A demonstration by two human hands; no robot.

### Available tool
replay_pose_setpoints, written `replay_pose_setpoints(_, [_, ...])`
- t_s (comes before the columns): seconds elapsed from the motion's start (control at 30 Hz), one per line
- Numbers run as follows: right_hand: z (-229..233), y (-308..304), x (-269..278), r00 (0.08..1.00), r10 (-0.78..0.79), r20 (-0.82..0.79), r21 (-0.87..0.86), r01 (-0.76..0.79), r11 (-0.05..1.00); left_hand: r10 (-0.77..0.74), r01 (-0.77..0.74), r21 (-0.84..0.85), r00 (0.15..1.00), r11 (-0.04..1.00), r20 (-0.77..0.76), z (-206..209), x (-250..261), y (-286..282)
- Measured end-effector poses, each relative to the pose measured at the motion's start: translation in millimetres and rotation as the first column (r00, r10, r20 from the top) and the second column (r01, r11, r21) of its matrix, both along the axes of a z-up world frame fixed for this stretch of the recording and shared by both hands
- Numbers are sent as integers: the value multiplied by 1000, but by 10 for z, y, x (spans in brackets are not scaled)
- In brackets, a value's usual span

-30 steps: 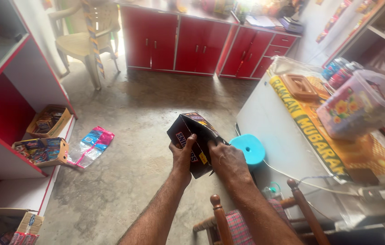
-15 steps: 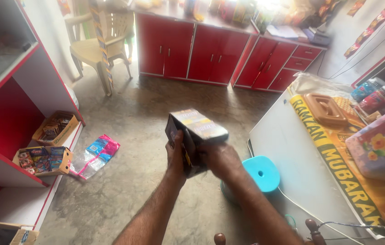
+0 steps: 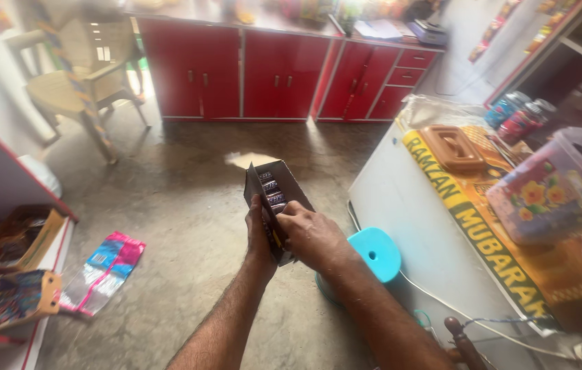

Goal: The person organizes snack items in a small shop. They open a cabinet, retrieve snack bars from a container, wipe a shelf with a cloth, and place the bars on the shelf. They then open a box of chocolate bars, remove one, and place it on a counter.

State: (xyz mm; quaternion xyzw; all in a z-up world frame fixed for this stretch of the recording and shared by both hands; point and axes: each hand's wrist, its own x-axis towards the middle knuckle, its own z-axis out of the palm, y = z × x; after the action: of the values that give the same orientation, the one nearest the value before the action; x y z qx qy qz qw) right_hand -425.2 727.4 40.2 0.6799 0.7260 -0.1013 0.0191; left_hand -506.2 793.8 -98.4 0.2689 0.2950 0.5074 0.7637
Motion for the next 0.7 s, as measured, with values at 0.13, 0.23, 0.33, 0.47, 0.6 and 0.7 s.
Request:
replay_pose_setpoints(0.13, [-63,196,47,985,-5,171,-8,6,1000,-62,63,-50,998,997,11,-59,148,171])
replay_pose_setpoints(0.23, [-125,365,88,966,48,253,35,-59,998,-108,112,-48,991,993,83,-70,218,332])
replay_pose_setpoints(0.33, [-204,451,131,984,20,176,66,-32,997,-179,185,-109,982,977,64,-148,227,431])
replay_pose_setpoints(0.47, [-222,531,168,997,28,66,27,-30,999,-231,222,-157,972,962,-41,-224,205,558])
replay_pose_setpoints(0.6, [-278,567,196,968,-158,-196,32,168,985,-270,254,-175,960,951,-73,-350,173,593])
replay_pose_setpoints(0.7, [-331,608,247,864,-155,-479,198,278,940,-302,303,-182,953,935,33,-417,161,614])
